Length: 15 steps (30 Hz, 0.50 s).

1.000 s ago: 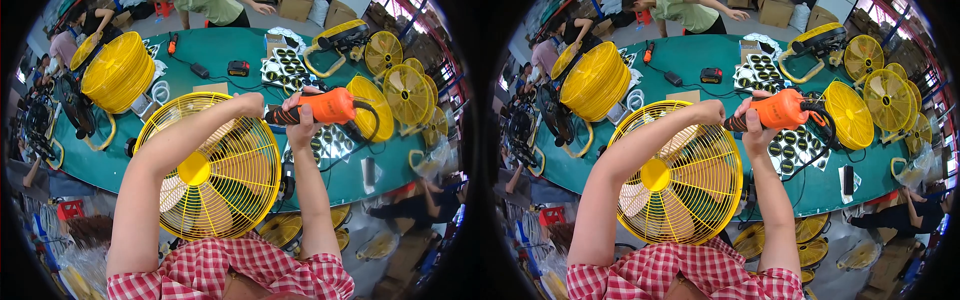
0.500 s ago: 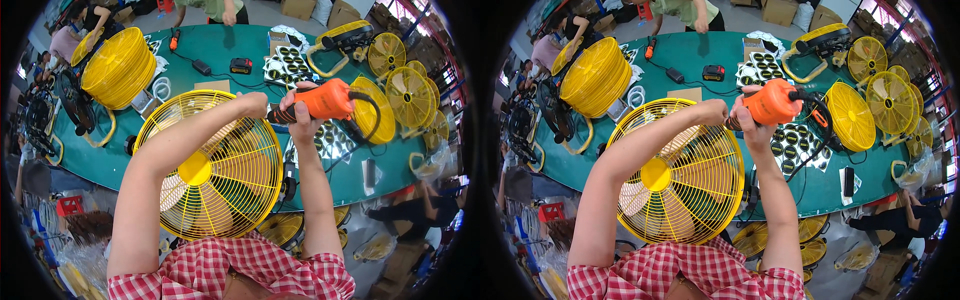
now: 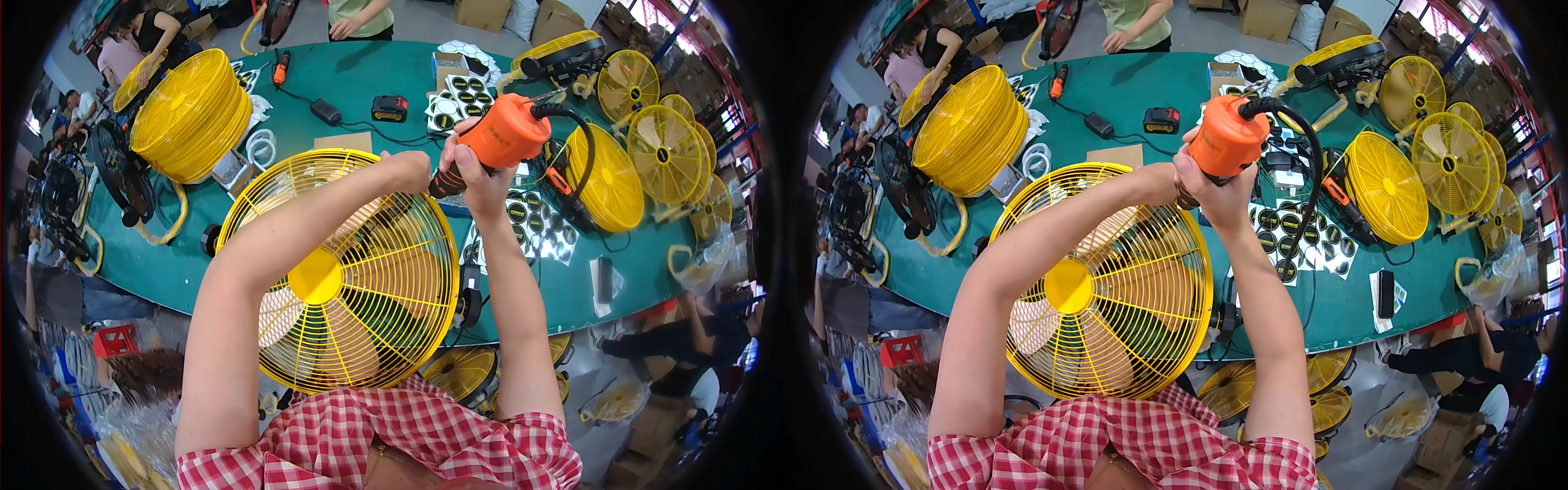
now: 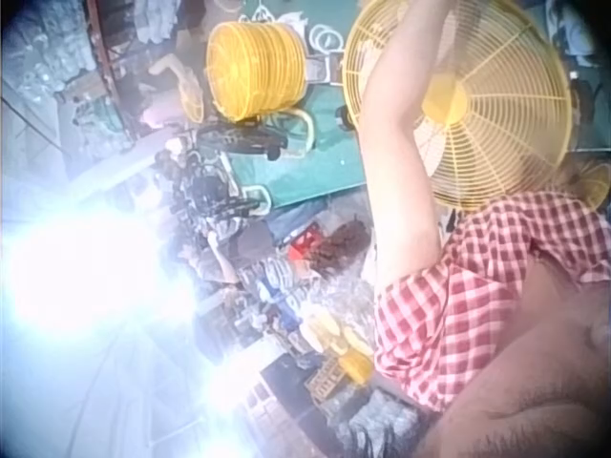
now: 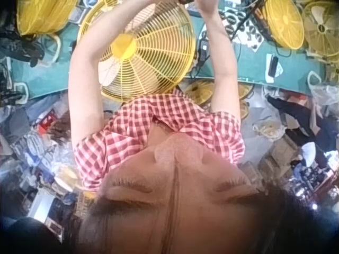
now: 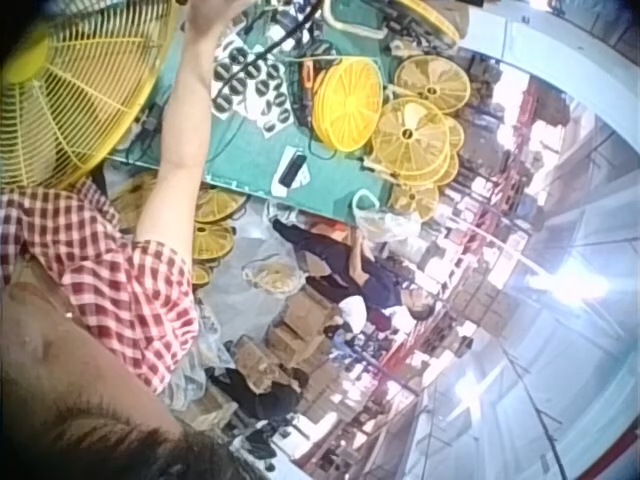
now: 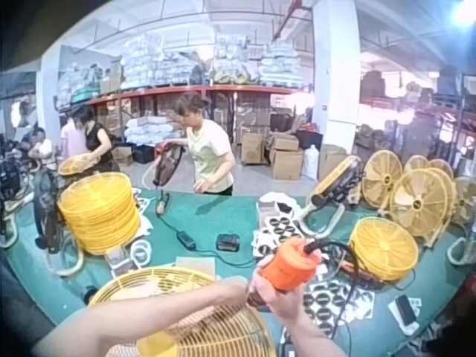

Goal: Assembling the front grille and center logo on industrial or floor fans using an electric screwdriver.

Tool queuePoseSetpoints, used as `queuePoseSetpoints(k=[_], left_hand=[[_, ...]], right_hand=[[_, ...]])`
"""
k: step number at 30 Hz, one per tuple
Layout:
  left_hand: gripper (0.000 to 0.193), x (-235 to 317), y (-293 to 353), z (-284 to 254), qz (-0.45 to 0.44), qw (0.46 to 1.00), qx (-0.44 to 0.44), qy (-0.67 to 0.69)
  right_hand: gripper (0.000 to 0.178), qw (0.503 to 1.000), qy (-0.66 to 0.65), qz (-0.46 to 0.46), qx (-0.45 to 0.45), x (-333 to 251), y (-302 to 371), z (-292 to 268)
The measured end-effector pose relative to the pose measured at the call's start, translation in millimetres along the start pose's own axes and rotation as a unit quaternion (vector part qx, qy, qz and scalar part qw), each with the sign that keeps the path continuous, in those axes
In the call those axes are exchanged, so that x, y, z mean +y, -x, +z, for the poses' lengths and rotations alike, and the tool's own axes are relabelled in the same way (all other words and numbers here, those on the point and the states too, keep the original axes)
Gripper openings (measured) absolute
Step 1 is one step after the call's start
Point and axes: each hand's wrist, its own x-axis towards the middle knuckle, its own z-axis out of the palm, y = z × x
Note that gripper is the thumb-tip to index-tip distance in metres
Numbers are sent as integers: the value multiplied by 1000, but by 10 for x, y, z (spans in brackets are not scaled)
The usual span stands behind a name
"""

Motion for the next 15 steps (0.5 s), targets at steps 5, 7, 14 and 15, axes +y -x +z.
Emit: queuePoseSetpoints(k=[5,7,14,15], left_hand=[[27,142,177,-153,-3,999,-43,30],[27,167,174,-157,1,998,-59,39],[37,492,262,-158,-10,988,-8,-156],[37,517,215,-165,-18,988,-3,-152]], right_hand=[[33,999,-45,10,23,-71,51,-98],[35,998,-58,12,24,-160,69,-156],[45,977,-121,-102,141,-727,273,-348],[46,973,-140,-108,149,-782,314,-378]])
